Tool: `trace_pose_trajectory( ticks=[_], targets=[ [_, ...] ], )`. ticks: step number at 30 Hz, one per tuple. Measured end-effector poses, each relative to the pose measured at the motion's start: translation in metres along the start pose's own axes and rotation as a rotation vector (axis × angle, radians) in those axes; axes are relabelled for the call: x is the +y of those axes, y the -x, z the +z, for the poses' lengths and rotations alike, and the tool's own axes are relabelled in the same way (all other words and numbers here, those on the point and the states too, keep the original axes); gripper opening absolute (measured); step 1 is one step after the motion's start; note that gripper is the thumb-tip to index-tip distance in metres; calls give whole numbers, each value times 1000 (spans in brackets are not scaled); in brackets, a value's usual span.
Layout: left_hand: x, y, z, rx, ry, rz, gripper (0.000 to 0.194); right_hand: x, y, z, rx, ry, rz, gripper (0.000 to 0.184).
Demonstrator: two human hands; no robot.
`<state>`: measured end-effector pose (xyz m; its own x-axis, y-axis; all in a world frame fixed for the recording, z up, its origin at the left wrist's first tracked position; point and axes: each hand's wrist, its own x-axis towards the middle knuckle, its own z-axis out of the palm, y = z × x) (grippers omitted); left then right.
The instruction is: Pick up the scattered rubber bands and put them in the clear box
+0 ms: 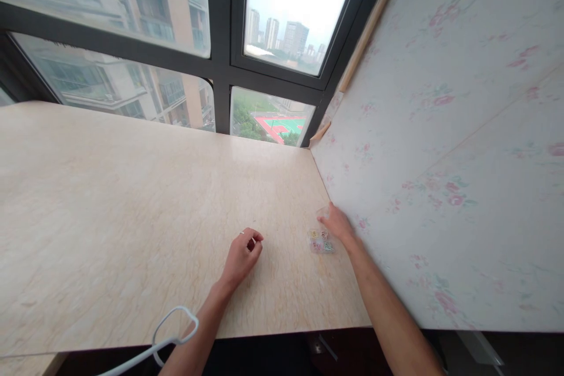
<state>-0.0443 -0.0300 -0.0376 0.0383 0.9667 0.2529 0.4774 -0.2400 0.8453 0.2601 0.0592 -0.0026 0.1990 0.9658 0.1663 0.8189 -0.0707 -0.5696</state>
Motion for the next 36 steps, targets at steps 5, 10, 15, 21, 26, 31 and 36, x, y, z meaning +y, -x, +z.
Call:
trace_pose_trajectory(
  ticks=[5,10,15,21,26,31,36],
  targets=[
    [1,0,-1,29,13,-28,12,-27,8,-15,-15,-404,47,54],
    [4,0,-3,60,45,-43,11,-72,51,-47,-162,-857,38,62],
    [6,1,-4,101,84,-70,10,-95,93,-65,-466,-1649,326,51],
    [38,13,1,72,197,-45,11,-88,104,-58,-530,-1682,372,49],
    [96,19,-1,-47,288,202,55,-91,117,-56,-601,-1555,379,52],
    [128,7,-9,-284,156,413,92,-91,131,-55,-799,-1399,368,51],
    [136,-1,-12,-510,-41,590,86,-76,137,-52,-874,-1287,279,45]
  ],
)
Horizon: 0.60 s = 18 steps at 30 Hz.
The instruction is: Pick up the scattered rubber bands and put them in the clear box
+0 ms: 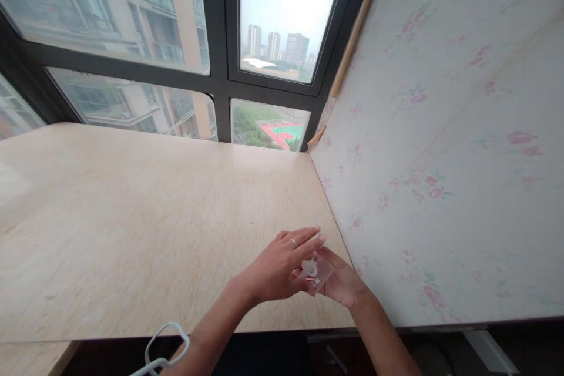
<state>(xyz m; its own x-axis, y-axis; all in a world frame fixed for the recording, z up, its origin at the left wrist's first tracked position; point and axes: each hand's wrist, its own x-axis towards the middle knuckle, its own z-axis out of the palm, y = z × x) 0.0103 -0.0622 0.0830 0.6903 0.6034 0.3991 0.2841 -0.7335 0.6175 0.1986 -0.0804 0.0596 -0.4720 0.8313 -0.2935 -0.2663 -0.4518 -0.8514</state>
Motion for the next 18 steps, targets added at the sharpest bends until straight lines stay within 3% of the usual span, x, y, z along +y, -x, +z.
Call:
trace_pose_trajectory(
  ticks=[6,10,12,15,18],
  targets=[
    [1,-2,2,-89,-83,44,87,5,-1,-11,-38,-3,77,48],
    [-1,1,4,-9,-152,1,77,2,1,-11,-62,-92,89,53],
    [-2,4,8,111,-176,-73,73,1,6,-10,24,-69,-45,52],
    [-3,9,21,318,-146,-218,70,9,17,-11,250,112,-379,44],
    [-2,9,37,335,-130,-279,68,23,24,-15,319,390,-552,48]
  ],
)
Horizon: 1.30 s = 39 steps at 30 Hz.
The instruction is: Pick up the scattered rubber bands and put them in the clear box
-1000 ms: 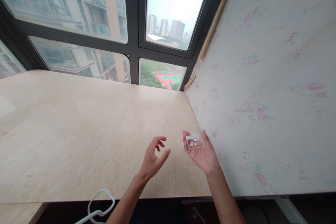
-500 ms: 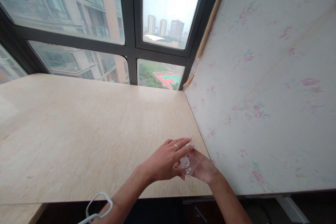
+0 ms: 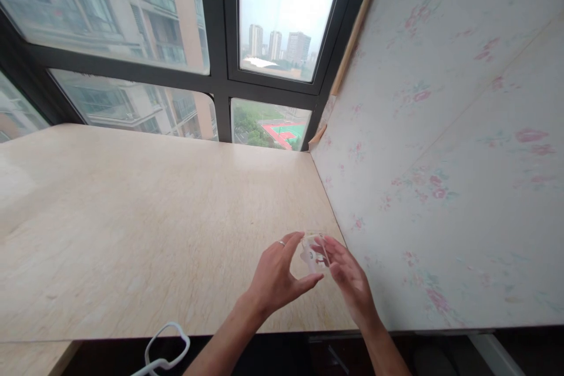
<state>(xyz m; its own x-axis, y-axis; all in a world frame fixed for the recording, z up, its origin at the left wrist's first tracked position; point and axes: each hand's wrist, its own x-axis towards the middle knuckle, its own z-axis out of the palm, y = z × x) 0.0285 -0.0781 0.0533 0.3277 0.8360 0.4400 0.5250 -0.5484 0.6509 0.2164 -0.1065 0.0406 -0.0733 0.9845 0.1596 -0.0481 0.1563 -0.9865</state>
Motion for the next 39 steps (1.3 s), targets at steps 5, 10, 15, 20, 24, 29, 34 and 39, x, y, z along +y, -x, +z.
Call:
trace_pose_trajectory(
  ticks=[5,10,15,20,24,29,34,39],
  targets=[
    [1,-4,12,-124,-88,-3,74,15,4,-11,-107,348,-154,56],
    [0,-13,7,-234,-110,39,80,9,-1,-25,-164,511,-170,65],
    [-1,-17,7,-299,-86,74,83,6,-3,-35,-173,635,-197,66],
    [-9,-17,10,-333,-35,81,82,13,-4,-46,-96,694,-188,63],
    [-15,-18,14,-312,7,60,72,16,-5,-50,-70,693,-170,62],
    [-23,-24,24,-252,38,36,67,19,-9,-51,-56,707,-128,59],
    [-35,-33,42,-248,44,-25,65,33,-19,-56,20,754,-92,55],
    [-44,-44,57,-295,42,-58,62,47,-27,-58,80,772,-57,52]
  ],
)
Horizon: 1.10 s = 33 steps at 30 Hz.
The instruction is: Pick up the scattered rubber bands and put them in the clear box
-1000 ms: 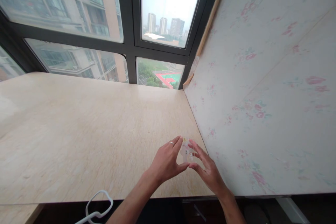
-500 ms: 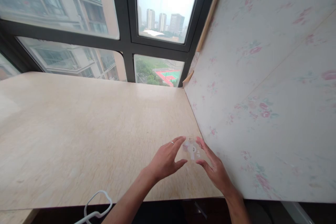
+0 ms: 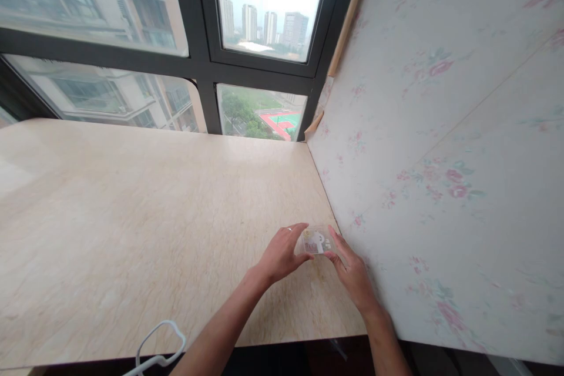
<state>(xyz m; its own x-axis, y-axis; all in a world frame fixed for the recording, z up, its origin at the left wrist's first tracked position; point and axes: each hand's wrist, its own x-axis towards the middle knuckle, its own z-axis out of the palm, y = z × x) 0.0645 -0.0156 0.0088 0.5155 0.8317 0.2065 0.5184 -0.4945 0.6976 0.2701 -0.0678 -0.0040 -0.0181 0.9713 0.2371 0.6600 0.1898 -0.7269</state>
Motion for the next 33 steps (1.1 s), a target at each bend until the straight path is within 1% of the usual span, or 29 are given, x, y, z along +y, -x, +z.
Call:
trace_pose_trajectory(
  ticks=[7,13,18,27,33],
  targets=[
    [-8,-8,3,-58,-19,7,63,17,1,12,-4,-16,68,52],
    [-10,-9,5,-111,-20,-11,63,21,4,15,-31,-68,106,54],
    [-11,-10,8,-102,-16,-6,62,22,5,16,-30,-96,127,54],
    [-18,-12,11,-77,-25,-1,61,24,-1,18,-21,-105,111,55],
    [-17,-14,10,-71,-39,1,59,26,-5,20,-31,-109,95,54]
  ],
)
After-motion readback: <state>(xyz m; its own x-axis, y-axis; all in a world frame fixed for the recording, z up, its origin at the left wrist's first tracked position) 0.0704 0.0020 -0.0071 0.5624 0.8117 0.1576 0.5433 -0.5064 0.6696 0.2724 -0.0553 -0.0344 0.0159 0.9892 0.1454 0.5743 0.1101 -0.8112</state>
